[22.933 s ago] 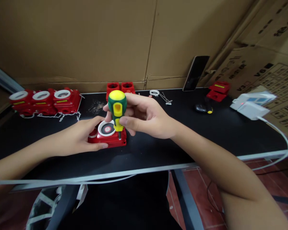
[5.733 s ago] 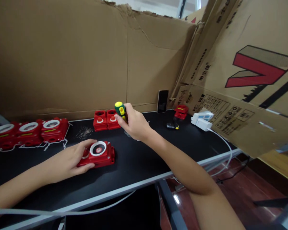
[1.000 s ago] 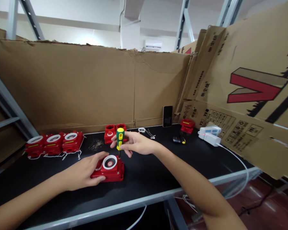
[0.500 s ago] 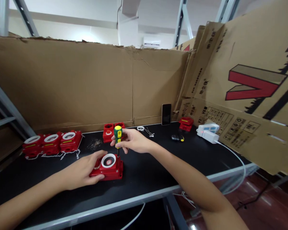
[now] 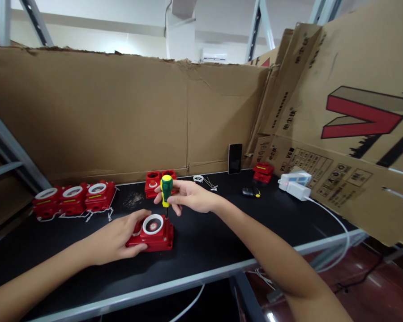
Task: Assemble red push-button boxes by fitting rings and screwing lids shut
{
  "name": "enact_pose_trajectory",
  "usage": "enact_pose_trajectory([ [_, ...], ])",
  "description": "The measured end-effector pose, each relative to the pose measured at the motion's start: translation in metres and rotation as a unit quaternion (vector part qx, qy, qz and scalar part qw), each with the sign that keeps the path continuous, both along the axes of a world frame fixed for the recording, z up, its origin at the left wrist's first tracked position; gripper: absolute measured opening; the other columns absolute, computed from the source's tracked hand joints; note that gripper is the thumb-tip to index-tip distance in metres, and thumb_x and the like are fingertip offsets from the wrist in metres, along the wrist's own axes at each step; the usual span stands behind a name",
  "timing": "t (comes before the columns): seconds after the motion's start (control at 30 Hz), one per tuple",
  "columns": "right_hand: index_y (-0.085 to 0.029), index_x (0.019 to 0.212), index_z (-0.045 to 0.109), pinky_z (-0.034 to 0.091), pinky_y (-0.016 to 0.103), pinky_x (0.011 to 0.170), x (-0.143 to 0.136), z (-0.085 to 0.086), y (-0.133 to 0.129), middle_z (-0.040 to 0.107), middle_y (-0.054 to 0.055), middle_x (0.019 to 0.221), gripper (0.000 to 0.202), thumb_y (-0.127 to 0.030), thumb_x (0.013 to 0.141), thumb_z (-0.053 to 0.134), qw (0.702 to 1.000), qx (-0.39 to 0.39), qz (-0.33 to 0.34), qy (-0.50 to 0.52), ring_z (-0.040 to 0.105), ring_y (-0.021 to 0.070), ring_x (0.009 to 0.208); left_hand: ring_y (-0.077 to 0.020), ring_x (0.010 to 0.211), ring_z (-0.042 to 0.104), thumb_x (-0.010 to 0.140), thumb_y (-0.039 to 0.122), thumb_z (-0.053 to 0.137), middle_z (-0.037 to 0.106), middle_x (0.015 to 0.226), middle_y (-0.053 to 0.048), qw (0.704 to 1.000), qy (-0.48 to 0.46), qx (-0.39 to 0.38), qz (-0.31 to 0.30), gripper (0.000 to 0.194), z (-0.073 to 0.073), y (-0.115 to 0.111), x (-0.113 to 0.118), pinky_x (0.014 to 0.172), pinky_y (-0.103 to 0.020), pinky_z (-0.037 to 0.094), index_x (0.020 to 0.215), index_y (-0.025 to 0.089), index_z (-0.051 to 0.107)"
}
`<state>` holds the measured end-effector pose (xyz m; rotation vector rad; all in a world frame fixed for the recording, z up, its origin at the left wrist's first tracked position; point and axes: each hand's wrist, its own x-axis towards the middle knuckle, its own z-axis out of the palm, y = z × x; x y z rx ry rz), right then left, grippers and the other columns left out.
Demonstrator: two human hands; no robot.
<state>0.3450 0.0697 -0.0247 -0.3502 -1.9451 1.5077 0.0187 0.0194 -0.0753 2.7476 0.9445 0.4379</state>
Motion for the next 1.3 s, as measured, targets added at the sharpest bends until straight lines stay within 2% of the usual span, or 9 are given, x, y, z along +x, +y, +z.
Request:
enact_pose_trajectory([
  [0.13,-0.017,0.122,0.072,0.057,0.026,0.059,-0.007,-0.006,0.002,0.089,0.013,0.121,0.043,-0.044,0.097,0.095,0.998,-0.015,-0.053,0.014,0.063,0.0065,0.057,-0.0396,0.135,0.081,0.106,0.051,0.07,0.073,0.157,-0.024,1.0,-0.003,-0.004,0.004,0.073,0.001,-0.001,0.002,0.115,-0.054,0.067,0.165,0.021,0.04],
  [0.27,-0.018,0.117,0.071,0.057,0.023,0.057,-0.015,-0.006,-0.002,0.089,0.011,0.111,0.051,-0.034,0.082,0.105,0.995,-0.037,-0.091,0.031,0.07,0.0121,0.071,-0.0392,0.135,0.08,0.106,0.048,0.07,0.074,0.155,-0.023,1.0,0.007,-0.017,0.01,0.071,0.006,-0.003,0.003,0.117,-0.053,0.066,0.164,0.02,0.042],
  [0.33,-0.018,0.116,0.071,0.057,0.022,0.055,-0.017,-0.005,-0.005,0.088,0.01,0.11,0.054,-0.034,0.079,0.107,0.993,-0.041,-0.102,0.038,0.072,0.0133,0.075,-0.0389,0.135,0.081,0.105,0.049,0.071,0.074,0.155,-0.023,1.0,0.011,-0.019,0.011,0.07,0.007,-0.004,0.003,0.117,-0.052,0.065,0.163,0.02,0.042],
  [0.43,-0.019,0.116,0.072,0.055,0.023,0.052,-0.017,-0.004,-0.008,0.086,0.008,0.113,0.056,-0.04,0.078,0.108,0.993,-0.045,-0.107,0.03,0.065,0.009,0.064,-0.0387,0.134,0.081,0.106,0.049,0.07,0.074,0.155,-0.023,1.0,0.015,-0.013,0.011,0.07,0.006,-0.004,0.002,0.117,-0.052,0.066,0.163,0.019,0.042],
  [0.63,-0.021,0.109,0.071,0.053,0.025,0.053,-0.016,-0.005,-0.006,0.076,-0.003,0.085,0.059,-0.04,0.07,0.112,0.985,-0.044,-0.164,0.014,0.065,0.0113,0.062,-0.0375,0.13,0.082,0.106,0.049,0.072,0.076,0.153,-0.022,1.0,0.005,-0.013,0.01,0.071,0.004,-0.003,0.002,0.115,-0.051,0.067,0.164,0.021,0.043],
  [0.8,-0.021,0.11,0.071,0.059,0.025,0.059,-0.015,-0.004,-0.007,0.078,0.0,0.091,0.058,-0.04,0.073,0.111,0.988,-0.036,-0.145,0.027,0.068,0.0128,0.071,-0.0381,0.133,0.082,0.107,0.05,0.07,0.075,0.155,-0.023,1.0,0.002,-0.012,0.006,0.072,0.004,-0.002,0.0,0.115,-0.05,0.067,0.165,0.02,0.042],
  [0.93,-0.018,0.119,0.073,0.063,0.027,0.066,-0.01,-0.002,-0.007,0.085,0.009,0.115,0.051,-0.047,0.089,0.102,0.998,-0.015,-0.066,0.01,0.07,0.0115,0.074,-0.0383,0.131,0.083,0.107,0.053,0.069,0.076,0.154,-0.022,1.0,0.001,-0.011,0.009,0.071,0.003,-0.001,-0.001,0.114,-0.051,0.068,0.165,0.021,0.044],
  [1.03,-0.017,0.123,0.074,0.065,0.03,0.07,-0.007,-0.002,-0.006,0.086,0.011,0.12,0.046,-0.049,0.098,0.095,0.999,0.0,-0.047,-0.001,0.066,0.0086,0.066,-0.0384,0.129,0.083,0.107,0.054,0.069,0.076,0.153,-0.023,1.0,0.001,-0.01,0.008,0.071,0.002,0.0,-0.001,0.112,-0.051,0.068,0.164,0.021,0.043],
  [1.3,-0.018,0.115,0.074,0.064,0.027,0.068,-0.013,-0.008,-0.002,0.087,0.012,0.115,0.047,-0.042,0.087,0.103,0.995,-0.02,-0.101,0.009,0.077,0.0168,0.087,-0.0387,0.13,0.083,0.107,0.053,0.069,0.076,0.154,-0.023,1.0,0.002,-0.012,0.009,0.07,0.004,0.0,-0.001,0.114,-0.051,0.067,0.164,0.02,0.044],
])
